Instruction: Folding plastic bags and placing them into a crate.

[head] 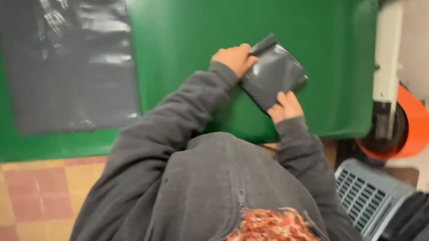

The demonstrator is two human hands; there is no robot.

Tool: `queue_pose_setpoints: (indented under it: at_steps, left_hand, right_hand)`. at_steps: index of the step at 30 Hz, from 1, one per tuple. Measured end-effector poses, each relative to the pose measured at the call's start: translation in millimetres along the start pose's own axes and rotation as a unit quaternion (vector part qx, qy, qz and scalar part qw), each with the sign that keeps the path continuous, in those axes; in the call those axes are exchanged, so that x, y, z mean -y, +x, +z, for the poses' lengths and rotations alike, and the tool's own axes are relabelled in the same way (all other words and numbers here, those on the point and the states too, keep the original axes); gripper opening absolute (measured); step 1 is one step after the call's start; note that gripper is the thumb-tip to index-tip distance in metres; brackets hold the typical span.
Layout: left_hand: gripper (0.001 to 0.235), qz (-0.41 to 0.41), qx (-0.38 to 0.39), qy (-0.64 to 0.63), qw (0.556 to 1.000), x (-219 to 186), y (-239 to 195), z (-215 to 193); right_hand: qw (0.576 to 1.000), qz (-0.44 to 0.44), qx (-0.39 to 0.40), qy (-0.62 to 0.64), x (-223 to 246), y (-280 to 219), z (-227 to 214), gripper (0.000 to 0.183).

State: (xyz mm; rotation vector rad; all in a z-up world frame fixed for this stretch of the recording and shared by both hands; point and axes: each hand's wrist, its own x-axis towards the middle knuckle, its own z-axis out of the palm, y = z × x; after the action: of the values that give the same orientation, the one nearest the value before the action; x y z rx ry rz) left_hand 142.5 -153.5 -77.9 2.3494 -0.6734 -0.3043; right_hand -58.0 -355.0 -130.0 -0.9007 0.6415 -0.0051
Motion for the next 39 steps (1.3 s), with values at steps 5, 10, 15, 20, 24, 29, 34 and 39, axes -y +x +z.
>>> queue_pose_setpoints:
  at_steps: [5,10,15,20,24,29,34,39]
  left_hand:
    - [0.056,0.058,-0.148,0.02,0.987,3.0,-55.4,-69.2]
    - [0.078,0.054,-0.205,0.104,0.972,106.2,-195.6,-161.3]
    - [0.095,-0.055,-0.187,0.135,0.972,180.1,-300.3,-170.8]
    - [0.094,-0.02,-0.148,0.101,0.984,190.4,-320.3,-163.6]
    - [0.06,-0.003,-0.238,0.108,0.965,206.5,-304.2,-148.9]
    - [0.031,-0.027,-0.246,0.037,0.968,188.0,-308.8,-179.1]
    - [0.025,-0.044,-0.142,0.078,0.986,207.1,-388.4,-233.3]
    - [0.022,-0.025,-0.061,-0.216,0.974,235.6,-359.0,-285.0]
  right_hand:
    - [0.929,-0.161,-0.147,-0.299,54.4,-33.9,24.8,0.018]
    - [0.911,-0.295,0.078,-0.277,-9.3,-34.2,157.2,0.029]
    - [0.902,-0.051,0.411,-0.119,-101.3,-37.3,278.4,0.057]
    - [0.887,0.141,0.437,0.053,-138.6,-33.4,334.9,0.078]
    - [0.87,-0.023,0.47,-0.149,-147.9,-31.7,361.2,0.075]
    - [0.56,-0.444,0.387,-0.583,-130.8,-51.7,373.5,0.045]
    - [0.695,-0.253,0.442,-0.508,-87.1,-74.1,303.6,0.019]
    - [0.786,-0.086,0.322,-0.52,-35.7,-45.2,254.7,0.012]
